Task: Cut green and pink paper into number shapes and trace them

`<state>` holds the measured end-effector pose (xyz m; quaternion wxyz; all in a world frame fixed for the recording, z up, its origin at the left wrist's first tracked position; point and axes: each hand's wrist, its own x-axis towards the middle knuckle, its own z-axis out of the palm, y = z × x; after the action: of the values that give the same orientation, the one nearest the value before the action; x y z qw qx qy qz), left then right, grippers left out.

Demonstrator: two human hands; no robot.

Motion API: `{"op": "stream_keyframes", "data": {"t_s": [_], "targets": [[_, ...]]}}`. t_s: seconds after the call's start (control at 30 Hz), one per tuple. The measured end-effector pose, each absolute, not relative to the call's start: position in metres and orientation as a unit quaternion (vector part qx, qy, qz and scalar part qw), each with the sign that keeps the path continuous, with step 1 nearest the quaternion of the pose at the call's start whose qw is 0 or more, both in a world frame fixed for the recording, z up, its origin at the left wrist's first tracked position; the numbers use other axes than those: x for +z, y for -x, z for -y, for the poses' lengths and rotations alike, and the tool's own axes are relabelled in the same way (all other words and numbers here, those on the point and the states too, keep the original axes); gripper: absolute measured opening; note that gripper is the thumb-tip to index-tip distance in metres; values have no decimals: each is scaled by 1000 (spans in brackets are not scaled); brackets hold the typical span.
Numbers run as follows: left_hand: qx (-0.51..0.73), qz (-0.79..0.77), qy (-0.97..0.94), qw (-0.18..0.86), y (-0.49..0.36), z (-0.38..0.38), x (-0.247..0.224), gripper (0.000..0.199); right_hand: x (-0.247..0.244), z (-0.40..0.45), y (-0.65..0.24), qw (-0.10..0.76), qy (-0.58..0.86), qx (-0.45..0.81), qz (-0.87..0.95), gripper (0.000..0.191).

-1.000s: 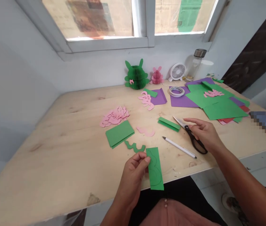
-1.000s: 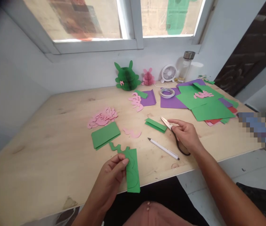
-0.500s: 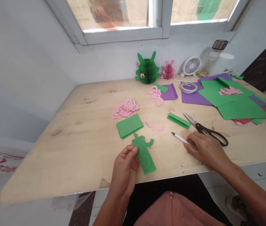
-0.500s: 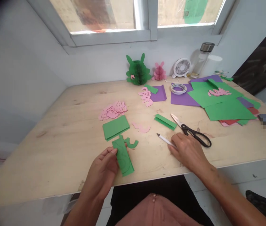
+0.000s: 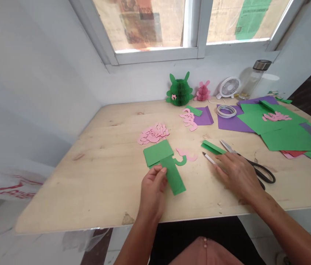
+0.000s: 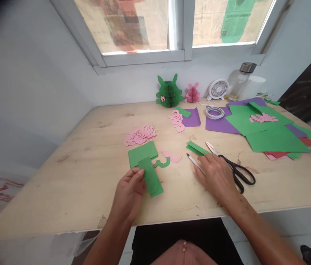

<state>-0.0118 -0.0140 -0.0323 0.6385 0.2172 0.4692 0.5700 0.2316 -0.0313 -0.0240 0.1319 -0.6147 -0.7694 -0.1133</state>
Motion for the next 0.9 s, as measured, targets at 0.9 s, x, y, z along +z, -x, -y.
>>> {"op": "stream_keyframes", "data": {"t_s": [0.9], "targets": [[600, -443, -128, 653, 56, 9, -22, 22, -16, -96, -97, 78, 607, 175, 772, 50]]}}
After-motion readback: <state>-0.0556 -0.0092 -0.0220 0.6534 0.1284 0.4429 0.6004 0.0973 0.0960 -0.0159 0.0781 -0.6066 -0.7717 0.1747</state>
